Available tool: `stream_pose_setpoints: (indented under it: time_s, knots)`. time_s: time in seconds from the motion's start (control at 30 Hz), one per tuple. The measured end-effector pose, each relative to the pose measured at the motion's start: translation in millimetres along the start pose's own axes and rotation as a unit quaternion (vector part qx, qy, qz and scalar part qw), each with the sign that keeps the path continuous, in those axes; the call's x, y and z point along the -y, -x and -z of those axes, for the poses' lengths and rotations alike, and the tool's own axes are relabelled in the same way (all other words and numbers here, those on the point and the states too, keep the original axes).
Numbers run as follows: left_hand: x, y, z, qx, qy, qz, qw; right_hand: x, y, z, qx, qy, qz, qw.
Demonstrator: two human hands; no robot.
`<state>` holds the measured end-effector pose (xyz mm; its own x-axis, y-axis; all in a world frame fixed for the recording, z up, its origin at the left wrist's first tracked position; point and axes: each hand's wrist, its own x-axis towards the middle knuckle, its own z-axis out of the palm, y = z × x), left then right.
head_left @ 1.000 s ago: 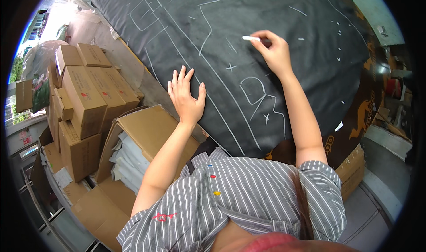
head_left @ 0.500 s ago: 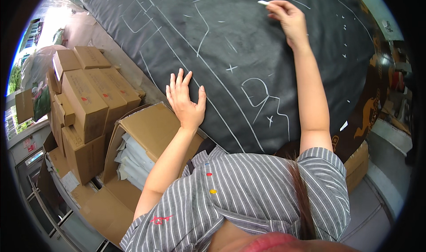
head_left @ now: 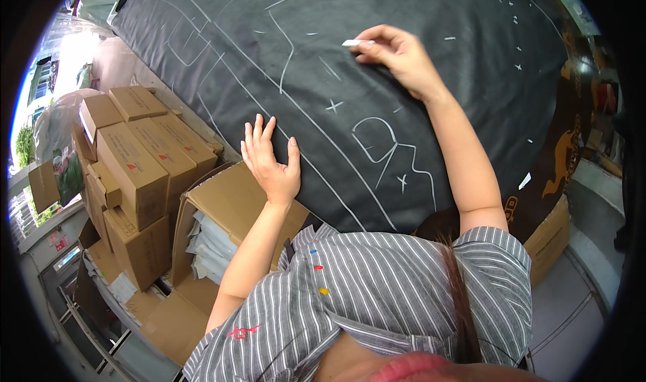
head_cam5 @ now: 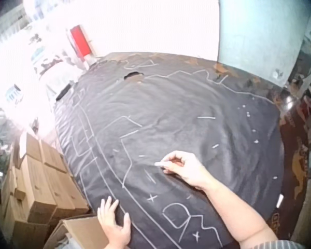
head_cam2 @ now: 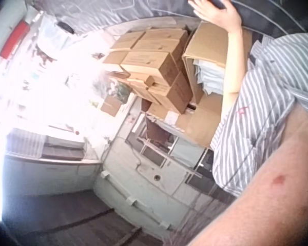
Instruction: The person uses a white chalk marker to draw outlines and symbols on a large piece of dark fabric laid on a table. They repeatedly reposition the fabric to access different areas and continue marking various shapes and lines across the surface.
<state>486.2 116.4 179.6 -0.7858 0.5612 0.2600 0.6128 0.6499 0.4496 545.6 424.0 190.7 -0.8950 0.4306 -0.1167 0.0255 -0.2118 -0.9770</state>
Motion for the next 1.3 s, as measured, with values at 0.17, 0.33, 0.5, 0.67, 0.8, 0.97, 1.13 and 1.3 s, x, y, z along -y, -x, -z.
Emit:
stream_pose_setpoints:
  time_s: [0.17,0.33,0.5,0.67,0.8,0.97,1.13,1.3]
  knots:
    - [0.1,-0.1,-0.4,0.000,0.000,-0.004,1.000,-11.7,-12.6,1.4,-0.063,0.081,0.113,0.988]
    - [0.5,0.2,-1.0,0.000,-0.001,-0.001,1.000,-7.0,-9.0,-1.9,-0.109,0.254,0.117,0.954]
    - [1.5,0.3,-0.6,0.000,-0.001,0.000,1.000,-9.1,-1.1,-14.9,-0.100,0.406,0.208,0.884]
    - [-0.1,0.5,-0.2,-0.001,0.003,0.002,1.000,-13.6,-8.4,-10.0,-0.111,0.409,0.236,0.875]
    - [1.2,1.9,-0.6,-0.004,0.003,0.002,1.000,-8.7,-10.9,2.2,-0.128,0.261,0.112,0.950]
    - [-0.4,-1.3,-1.6,-0.001,0.003,-0.001,1.000,-1.3,-6.6,3.9,-0.129,0.286,0.126,0.941]
    - [1.1,1.6,0.2,-0.001,-0.016,0.002,1.000,-17.2,1.7,-24.9,-0.054,0.342,0.250,0.904]
    - [-0.9,0.5,0.7,0.005,-0.009,-0.002,1.000,-12.7,-0.2,-15.4,0.005,0.257,0.173,0.951]
